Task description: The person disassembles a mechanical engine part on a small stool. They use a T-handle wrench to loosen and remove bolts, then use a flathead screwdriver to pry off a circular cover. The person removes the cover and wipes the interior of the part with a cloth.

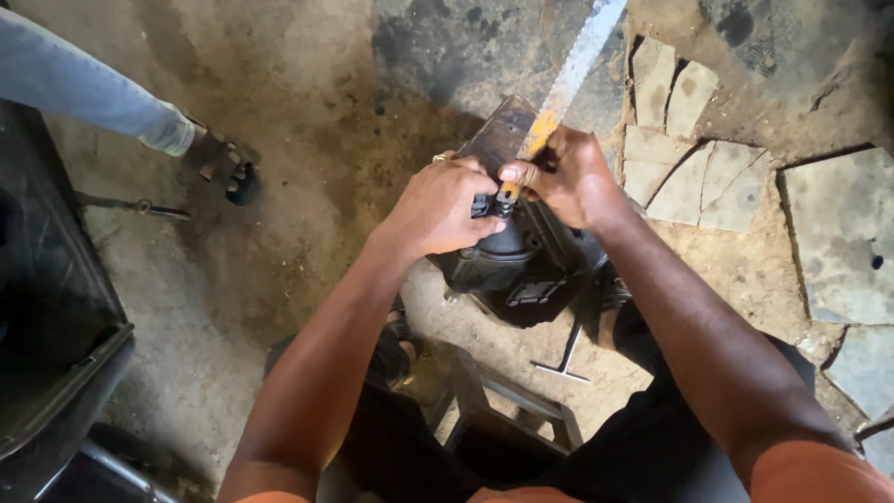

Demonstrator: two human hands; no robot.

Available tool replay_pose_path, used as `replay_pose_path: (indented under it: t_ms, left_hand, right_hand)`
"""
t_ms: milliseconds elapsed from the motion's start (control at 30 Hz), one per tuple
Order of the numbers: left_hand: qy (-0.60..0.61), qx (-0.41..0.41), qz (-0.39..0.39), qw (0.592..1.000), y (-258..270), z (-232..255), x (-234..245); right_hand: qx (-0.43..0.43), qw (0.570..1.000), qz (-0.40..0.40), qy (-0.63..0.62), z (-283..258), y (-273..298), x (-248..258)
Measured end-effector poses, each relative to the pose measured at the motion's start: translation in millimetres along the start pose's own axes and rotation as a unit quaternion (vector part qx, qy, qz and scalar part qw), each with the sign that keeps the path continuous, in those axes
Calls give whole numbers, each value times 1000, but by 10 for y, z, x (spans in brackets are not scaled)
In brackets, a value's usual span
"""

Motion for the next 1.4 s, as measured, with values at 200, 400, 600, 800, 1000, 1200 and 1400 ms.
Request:
replay_pose_path:
  t_ms: [200, 400, 600, 800, 1000, 1200, 1400]
  left_hand:
    - [34, -21, 9, 999, 13, 17, 56]
    - [25, -29, 49, 998, 54, -34, 153]
    - [41, 23, 13, 999, 77, -324, 195]
    - [10, -25, 84, 996, 255, -276, 413]
    - [10, -23, 67, 997, 213, -249, 343]
    - [32, 13, 41, 999, 207, -435, 275]
    - [68, 17, 2, 998, 188, -499, 145]
  right_hand:
    - [98, 995, -12, 35, -81, 25, 30]
    - [129, 986, 62, 81, -184, 66, -64]
    - [-65, 992, -108, -14, 28, 21, -141]
    - [-65, 984, -160, -49, 54, 41, -80]
    - [61, 952, -107, -280, 117, -56, -78]
    - [42, 982, 152, -101, 80, 79, -47]
    - [26, 970, 217, -110, 219, 163, 403]
Point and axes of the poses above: each hand's wrist, its own y-axis away from the middle knuckle, its own x-axis out of the back of the hand, z = x × y, the point moved 10 cm from there along -y, towards the middle knuckle, and after that the axes turned 11 degrees about -z, right-handed, at the moved point
